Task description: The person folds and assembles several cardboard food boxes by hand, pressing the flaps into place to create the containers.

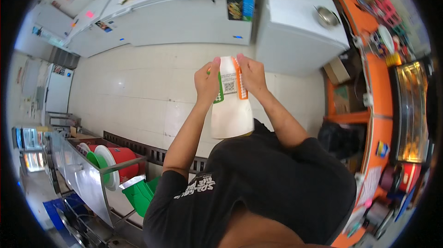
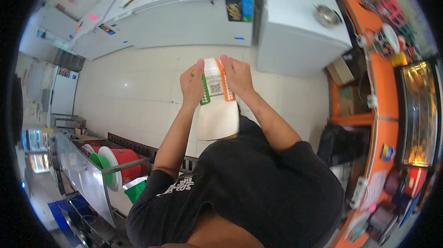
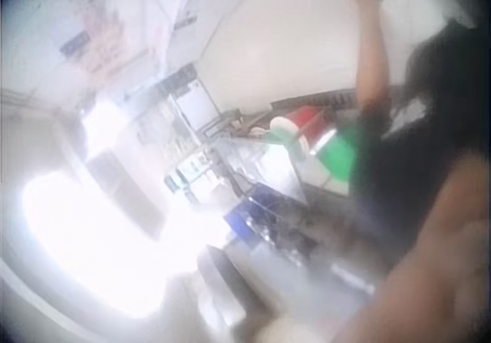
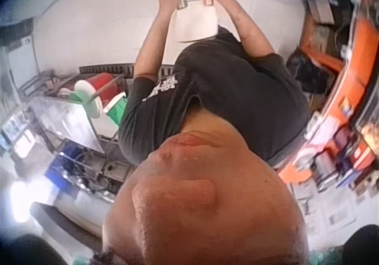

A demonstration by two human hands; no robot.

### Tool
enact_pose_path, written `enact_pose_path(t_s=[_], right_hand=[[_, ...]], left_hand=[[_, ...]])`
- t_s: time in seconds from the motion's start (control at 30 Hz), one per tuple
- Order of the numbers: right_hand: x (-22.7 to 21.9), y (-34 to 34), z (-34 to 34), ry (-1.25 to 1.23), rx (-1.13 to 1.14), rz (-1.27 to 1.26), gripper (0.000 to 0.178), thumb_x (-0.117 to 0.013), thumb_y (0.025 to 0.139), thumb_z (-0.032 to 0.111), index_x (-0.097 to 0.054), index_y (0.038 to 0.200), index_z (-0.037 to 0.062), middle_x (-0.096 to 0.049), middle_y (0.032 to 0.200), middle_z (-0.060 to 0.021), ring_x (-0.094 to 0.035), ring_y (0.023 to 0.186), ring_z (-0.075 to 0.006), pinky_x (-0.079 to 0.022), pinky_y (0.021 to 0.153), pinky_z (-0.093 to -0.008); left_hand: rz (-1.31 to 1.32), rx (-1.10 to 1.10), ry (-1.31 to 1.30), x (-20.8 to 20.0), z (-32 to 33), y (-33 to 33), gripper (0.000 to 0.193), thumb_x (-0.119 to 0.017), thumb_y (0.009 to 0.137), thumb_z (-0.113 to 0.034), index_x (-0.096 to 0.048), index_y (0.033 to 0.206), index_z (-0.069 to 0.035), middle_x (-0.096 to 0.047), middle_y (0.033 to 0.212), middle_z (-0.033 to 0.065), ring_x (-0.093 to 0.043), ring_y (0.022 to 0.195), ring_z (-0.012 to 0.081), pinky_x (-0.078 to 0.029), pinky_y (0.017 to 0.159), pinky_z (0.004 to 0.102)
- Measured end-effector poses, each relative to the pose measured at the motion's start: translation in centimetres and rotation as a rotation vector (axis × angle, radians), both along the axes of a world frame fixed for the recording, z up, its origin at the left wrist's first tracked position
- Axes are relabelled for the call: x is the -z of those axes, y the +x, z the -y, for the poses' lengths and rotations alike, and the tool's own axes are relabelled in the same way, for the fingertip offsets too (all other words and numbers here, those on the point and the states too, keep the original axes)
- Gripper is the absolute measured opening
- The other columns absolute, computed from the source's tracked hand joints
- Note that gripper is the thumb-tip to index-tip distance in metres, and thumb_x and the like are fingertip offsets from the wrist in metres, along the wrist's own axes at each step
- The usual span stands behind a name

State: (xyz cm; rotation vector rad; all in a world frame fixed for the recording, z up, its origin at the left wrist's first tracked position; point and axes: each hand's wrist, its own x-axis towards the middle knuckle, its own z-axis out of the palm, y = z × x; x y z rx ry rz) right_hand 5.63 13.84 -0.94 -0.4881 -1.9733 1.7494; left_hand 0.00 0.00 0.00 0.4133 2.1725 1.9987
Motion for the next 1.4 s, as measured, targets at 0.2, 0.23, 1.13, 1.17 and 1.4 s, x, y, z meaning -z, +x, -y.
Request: enact_pose_path(t_s=[0.2, 0.23, 1.13, 1.17, 1.4], right_hand=[[-2.6, -18.1, 2.1, 0.023, -0.178, -0.146, 0.047, -0.058, 0.093, 0.031, -0.056, 0.061, -0.0037, -0.052, 0.049, -0.0102, -0.04, 0.045, -0.0082, -0.037, 0.042, -0.0284], [-2.5, -20.4, 2.3, 0.017, -0.193, -0.144, 0.047, -0.058, 0.093, 0.031, -0.056, 0.061, -0.0037, -0.052, 0.049, -0.0102, -0.04, 0.045, -0.0082, -0.037, 0.042, -0.0284], [-0.9, -70.4, 12.1, -0.279, -0.808, -0.013, 0.067, -0.061, 0.088, 0.03, -0.03, 0.144, 0.0081, -0.042, 0.137, -0.0068, -0.043, 0.124, -0.0192, -0.034, 0.105, -0.0371], [-0.4, -71.8, 11.7, -0.29, -0.779, -0.028, 0.067, -0.061, 0.088, 0.03, -0.03, 0.144, 0.0081, -0.042, 0.137, -0.0068, -0.043, 0.124, -0.0192, -0.034, 0.105, -0.0371], [3.7, -82.8, 5.8, -1.233, -0.919, -0.076, 0.068, -0.063, 0.086, 0.028, -0.031, 0.142, 0.0045, -0.05, 0.133, -0.009, -0.049, 0.121, -0.0201, -0.037, 0.105, -0.0391]], left_hand=[[-0.046, -0.172, -0.06, -2.8, 1.6, -15.4, 0.044, -0.054, 0.095, -0.038, -0.066, 0.079, 0.001, -0.058, 0.066, 0.0017, -0.049, 0.064, 0.0093, -0.043, 0.061, 0.0262], [0.04, -0.188, 0.052, -2.6, 2.5, -17.2, 0.045, -0.054, 0.095, -0.038, -0.065, 0.082, 0.003, -0.06, 0.069, 0.0025, -0.05, 0.065, 0.0092, -0.043, 0.061, 0.0257], [0.789, 0.855, 1.134, 2.4, 14.4, -81.7, 0.067, -0.037, 0.092, -0.057, -0.05, 0.113, 0.005, -0.059, 0.095, 0.0114, -0.058, 0.092, 0.024, -0.049, 0.085, 0.04], [0.787, 0.716, 1.081, 2.0, 13.6, -82.7, 0.075, -0.038, 0.089, -0.064, -0.048, 0.121, 0.003, -0.06, 0.106, 0.0166, -0.056, 0.105, 0.0281, -0.043, 0.096, 0.0422], [0.857, 0.909, 1.014, 1.3, 8.8, -95.4, 0.094, -0.033, 0.079, -0.082, -0.037, 0.138, -0.008, -0.054, 0.125, 0.0217, -0.048, 0.122, 0.0334, -0.039, 0.101, 0.0468]])
